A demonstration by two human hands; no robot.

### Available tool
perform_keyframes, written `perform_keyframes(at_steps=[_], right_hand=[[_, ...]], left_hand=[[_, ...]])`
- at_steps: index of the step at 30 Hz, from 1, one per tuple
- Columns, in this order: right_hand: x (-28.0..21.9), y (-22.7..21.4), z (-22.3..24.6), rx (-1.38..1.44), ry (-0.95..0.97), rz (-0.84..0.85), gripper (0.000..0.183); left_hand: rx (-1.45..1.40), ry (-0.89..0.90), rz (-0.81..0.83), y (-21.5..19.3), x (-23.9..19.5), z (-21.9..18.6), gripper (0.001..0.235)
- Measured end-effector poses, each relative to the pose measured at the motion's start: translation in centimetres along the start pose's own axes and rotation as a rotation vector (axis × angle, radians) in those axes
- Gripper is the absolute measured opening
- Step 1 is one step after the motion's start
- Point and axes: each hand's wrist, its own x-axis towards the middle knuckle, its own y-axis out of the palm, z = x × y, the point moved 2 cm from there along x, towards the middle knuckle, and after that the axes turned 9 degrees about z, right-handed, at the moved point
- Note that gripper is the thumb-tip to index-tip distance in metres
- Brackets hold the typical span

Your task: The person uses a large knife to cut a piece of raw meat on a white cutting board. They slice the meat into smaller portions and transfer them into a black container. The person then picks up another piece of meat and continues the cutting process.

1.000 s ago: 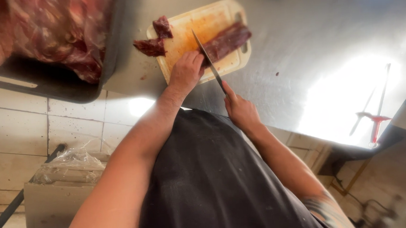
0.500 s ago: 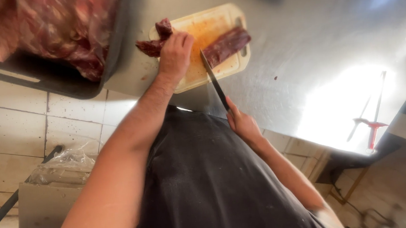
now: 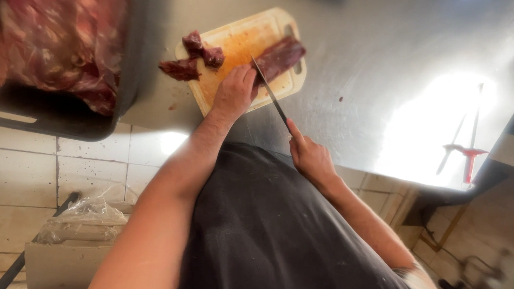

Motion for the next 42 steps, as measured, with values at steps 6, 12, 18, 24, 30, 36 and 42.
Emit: perform_keyframes(at_steps=[6,12,18,24,30,36,42], right_hand=[[5.1,0.0,1.0,0.127,0.027,0.107,0.060],[12.6,0.3,2.6,0.100,-0.048,0.017,0.059],[6.7,-0.5,1.6,0.192,0.023,0.153,0.058],[-0.1,2.2,-3.2,0.180,0.071,0.305,0.061],[-3.4,-1.1,-3.4,0.207,0.057,0.335,0.061],[-0.5,-3.6,-1.1,0.227,0.161,0.196,0.062],[1.5,-3.2,-1.9,0.145,0.081,0.218,0.060]], left_hand=[[-0.018,-0.047,0.073,-1.2,0.6,-0.5,0.044],[0.004,-0.052,0.113,-2.5,1.1,-0.6,0.028],[0.233,0.039,-0.102,-4.9,4.0,-0.3,0.007],[0.132,-0.109,0.231,-10.7,7.7,0.7,0.035],[0.188,0.012,0.164,-11.4,7.3,-0.1,0.026],[-0.016,0.113,0.005,-7.0,4.2,-3.1,0.044],[0.019,0.049,-0.043,-1.7,3.8,-2.3,0.023]])
